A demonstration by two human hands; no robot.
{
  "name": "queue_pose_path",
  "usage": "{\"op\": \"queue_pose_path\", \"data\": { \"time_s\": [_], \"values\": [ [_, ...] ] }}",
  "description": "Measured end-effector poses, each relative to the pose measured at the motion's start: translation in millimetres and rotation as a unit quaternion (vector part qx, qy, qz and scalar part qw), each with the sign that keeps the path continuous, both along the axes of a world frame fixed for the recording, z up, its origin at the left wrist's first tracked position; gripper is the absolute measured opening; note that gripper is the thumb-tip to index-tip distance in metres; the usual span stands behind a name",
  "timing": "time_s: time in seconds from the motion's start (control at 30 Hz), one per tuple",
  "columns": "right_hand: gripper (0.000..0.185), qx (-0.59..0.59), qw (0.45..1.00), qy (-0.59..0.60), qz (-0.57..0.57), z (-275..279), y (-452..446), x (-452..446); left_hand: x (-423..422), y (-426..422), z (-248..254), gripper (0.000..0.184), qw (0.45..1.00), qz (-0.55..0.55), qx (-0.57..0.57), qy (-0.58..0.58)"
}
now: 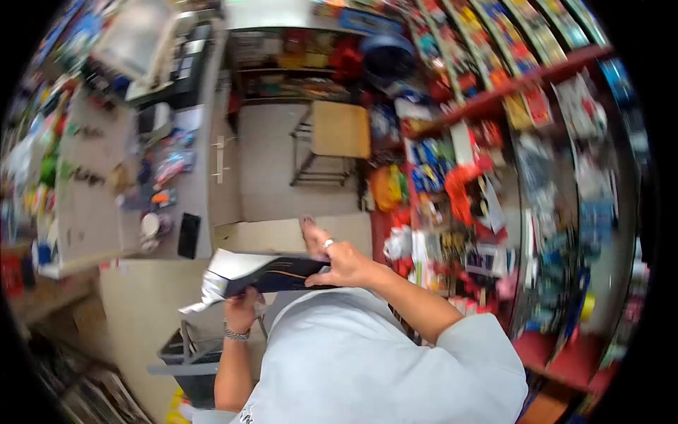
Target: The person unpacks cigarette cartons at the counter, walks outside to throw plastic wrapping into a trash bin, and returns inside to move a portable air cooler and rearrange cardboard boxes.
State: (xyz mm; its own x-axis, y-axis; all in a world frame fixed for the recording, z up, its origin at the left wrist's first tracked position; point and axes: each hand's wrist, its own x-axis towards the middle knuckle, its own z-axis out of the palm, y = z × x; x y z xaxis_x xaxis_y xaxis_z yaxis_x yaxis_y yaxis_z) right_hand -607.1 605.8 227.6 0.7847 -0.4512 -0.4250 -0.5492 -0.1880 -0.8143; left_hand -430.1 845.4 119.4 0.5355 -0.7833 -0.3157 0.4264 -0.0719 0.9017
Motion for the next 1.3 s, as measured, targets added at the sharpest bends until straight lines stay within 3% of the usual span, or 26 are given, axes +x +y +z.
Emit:
{"op": "queue_pose_path", "data": {
  "time_s": [0.03, 0.1, 0.13, 0.2, 0.27, 0.33, 0.4, 0.43, 0.53, 0.57, 0.6, 0.63, 0.67, 0.7, 0.73, 0.8, 0.87, 0.93, 1.0, 1.07, 1.13, 1.23, 1.27, 1.3],
  "values": [
    [0.055, -0.025, 0.995, -0.089, 0.022, -13, 9, -18, 5, -2, 1, 0.010, 0.999, -0.041, 0.010, 0.034],
    [0.023, -0.052, 0.997, -0.018, 0.048, -2, 22, -30, 26, -3, -3, 0.018, 0.995, -0.079, 0.044, 0.036],
    [0.020, -0.055, 0.997, -0.001, 0.060, 4, 24, -35, 32, -3, 1, 0.023, 0.994, -0.083, 0.071, 0.003],
    [0.020, -0.049, 0.998, 0.017, 0.040, -5, 29, -49, 59, -17, 11, 0.016, 0.994, -0.094, 0.009, -0.055],
    [0.020, -0.039, 0.998, 0.032, 0.026, -11, 36, -60, 52, -40, 39, 0.015, 0.999, -0.010, -0.017, 0.028],
    [0.024, 0.021, 0.999, -0.025, -0.014, -13, 38, -71, 43, -54, 41, 0.023, 0.996, -0.045, -0.061, 0.042],
    [0.026, 0.063, 0.997, -0.044, -0.029, -21, 34, -93, 23, -67, 49, 0.032, 0.989, 0.022, -0.085, 0.118],
    [0.028, 0.101, 0.992, -0.064, -0.028, -27, 32, -104, 24, -66, 40, 0.035, 0.982, 0.001, -0.105, 0.156],
    [0.028, 0.064, 0.992, -0.001, -0.111, -47, 33, -132, -12, -88, 43, 0.038, 0.979, 0.051, -0.026, 0.196],
    [0.028, 0.042, 0.992, 0.010, -0.115, -51, 29, -136, -12, -75, 17, 0.032, 0.982, -0.036, -0.015, 0.185],
    [0.028, 0.021, 0.992, 0.021, -0.119, -55, 25, -139, -17, -71, -12, 0.021, 0.984, -0.158, 0.085, 0.020],
    [0.031, 0.063, 0.979, 0.006, -0.192, -65, 24, -139, -52, -87, 0, 0.017, 0.967, -0.216, 0.138, -0.008],
    [0.029, 0.084, 0.965, -0.034, -0.247, -73, 19, -139, -76, -101, 21, 0.020, 0.905, -0.338, 0.253, -0.059],
    [0.029, 0.103, 0.945, -0.078, -0.299, -81, 14, -138, -90, -82, -27, 0.019, 0.932, -0.309, 0.190, -0.012],
    [0.029, 0.100, 0.948, -0.084, -0.291, -85, 7, -144, -103, -93, -22, 0.019, 0.935, -0.301, 0.187, -0.017],
    [0.025, 0.240, 0.920, -0.087, -0.297, -91, -4, -152, -126, -112, -8, 0.020, 0.958, -0.172, 0.180, 0.140],
    [0.025, 0.214, 0.929, -0.098, -0.284, -89, -10, -157, -139, -119, -1, 0.019, 0.961, -0.153, 0.170, 0.154],
    [0.029, 0.327, 0.866, -0.110, -0.362, -97, -14, -152, -148, -117, -5, 0.016, 0.958, -0.232, 0.168, 0.019],
    [0.026, 0.336, 0.882, -0.076, -0.320, -117, -14, -150, -148, -124, 0, 0.019, 0.954, -0.202, 0.218, 0.032],
    [0.031, 0.364, 0.865, -0.036, -0.343, -135, -11, -142, -140, -129, -2, 0.022, 0.950, -0.176, 0.230, 0.119],
    [0.038, 0.557, 0.746, -0.138, -0.340, -121, -34, -129, -121, -126, -14, 0.025, 0.950, -0.187, 0.230, 0.098],
    [0.035, 0.563, 0.752, -0.041, -0.341, -122, -74, -111, -92, -149, -27, 0.029, 0.910, -0.343, 0.227, 0.045],
    [0.030, 0.551, 0.752, -0.044, -0.360, -133, -82, -107, -85, -158, -28, 0.031, 0.919, -0.327, 0.205, 0.078],
    [0.025, 0.466, 0.801, -0.009, -0.376, -143, -90, -103, -76, -171, -29, 0.031, 0.906, -0.358, 0.209, 0.089]
  ]
}}
